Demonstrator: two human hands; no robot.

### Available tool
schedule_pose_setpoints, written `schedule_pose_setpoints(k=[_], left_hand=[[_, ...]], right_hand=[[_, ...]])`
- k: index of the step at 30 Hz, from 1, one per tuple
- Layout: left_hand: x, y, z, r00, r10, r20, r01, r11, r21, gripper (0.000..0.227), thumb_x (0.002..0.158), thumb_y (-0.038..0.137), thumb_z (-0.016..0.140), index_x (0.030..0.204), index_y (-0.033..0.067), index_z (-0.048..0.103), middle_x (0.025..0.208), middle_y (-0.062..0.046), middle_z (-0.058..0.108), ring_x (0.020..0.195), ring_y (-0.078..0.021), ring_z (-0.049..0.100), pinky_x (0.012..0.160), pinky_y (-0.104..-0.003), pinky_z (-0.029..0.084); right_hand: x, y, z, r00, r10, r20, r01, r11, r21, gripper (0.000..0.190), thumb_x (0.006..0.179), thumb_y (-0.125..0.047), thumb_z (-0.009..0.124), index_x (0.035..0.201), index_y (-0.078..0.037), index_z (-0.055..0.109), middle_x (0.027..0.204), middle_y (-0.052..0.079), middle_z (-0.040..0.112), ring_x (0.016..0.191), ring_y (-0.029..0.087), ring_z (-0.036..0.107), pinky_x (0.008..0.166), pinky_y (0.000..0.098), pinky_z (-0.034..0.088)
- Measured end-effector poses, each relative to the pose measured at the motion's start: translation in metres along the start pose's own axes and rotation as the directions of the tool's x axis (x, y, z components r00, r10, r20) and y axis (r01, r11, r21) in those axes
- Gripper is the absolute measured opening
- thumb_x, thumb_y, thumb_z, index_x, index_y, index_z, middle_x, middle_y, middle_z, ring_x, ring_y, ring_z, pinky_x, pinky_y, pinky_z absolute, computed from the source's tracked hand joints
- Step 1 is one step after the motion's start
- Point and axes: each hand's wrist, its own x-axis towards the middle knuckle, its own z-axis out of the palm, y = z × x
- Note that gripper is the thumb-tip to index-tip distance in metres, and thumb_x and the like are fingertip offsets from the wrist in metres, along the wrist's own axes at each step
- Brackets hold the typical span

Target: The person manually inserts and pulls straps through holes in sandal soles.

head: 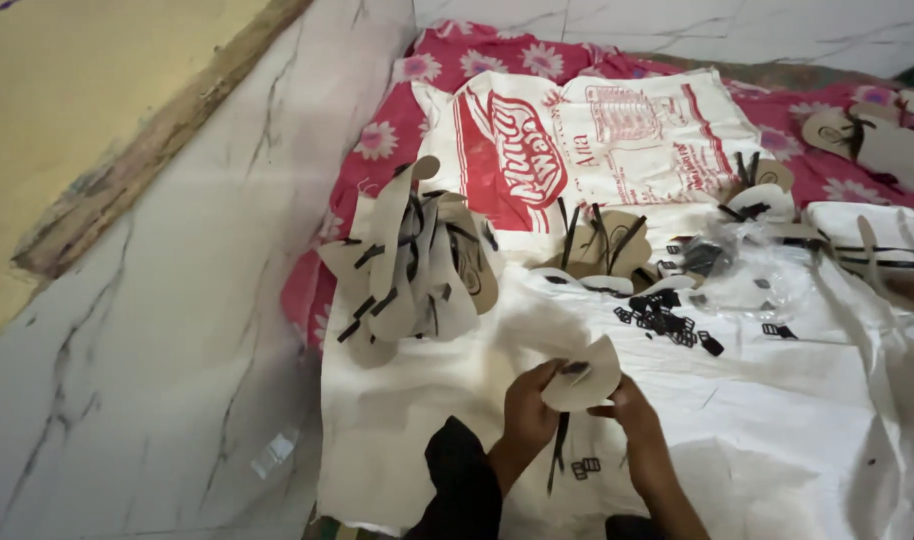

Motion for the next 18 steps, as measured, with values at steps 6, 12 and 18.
schedule_pose_setpoints(k=[6,12,18], left_hand=[[0.012,0.049,-0.012,0.968,-0.181,0.176,0.154,0.976,0.156,0.051,0.094,0.008,0.057,0.145,0.0034,0.052,0.104,-0.019,0.072,0.088,-0.0387,0.065,0.078,-0.047,0.049],[-0.036,-0.057,0.045,0.793,-0.593,0.141,0.576,0.653,-0.492,0.036,0.11,0.029,0.057,0.135,0.0033,0.051,0.087,-0.011,0.058,0.075,-0.0174,0.054,0.063,-0.033,0.046],[-0.011,0.025,0.02,0.32,-0.818,0.478,0.931,0.178,-0.32,0.04,0.099,0.033,0.059,0.131,0.0359,0.036,0.096,0.01,0.062,0.082,-0.0154,0.067,0.07,-0.033,0.053]], right_hand=[[-0.033,0.02,0.019,0.996,0.035,-0.079,-0.064,0.917,-0.394,0.033,0.095,-0.011,0.065,0.126,-0.003,0.061,0.09,0.007,0.073,0.079,0.018,0.067,0.074,0.0319,0.054],[-0.022,0.034,0.004,0.977,0.156,0.145,-0.13,0.976,-0.175,0.038,0.095,-0.002,0.064,0.133,-0.004,0.06,0.098,0.004,0.063,0.087,0.014,0.061,0.075,0.0284,0.051],[-0.042,0.062,0.036,0.891,0.453,-0.011,-0.437,0.852,-0.288,0.089,0.09,0.004,0.052,0.164,-0.027,0.014,0.104,0.007,0.071,0.081,0.023,0.065,0.07,0.0374,0.053]])
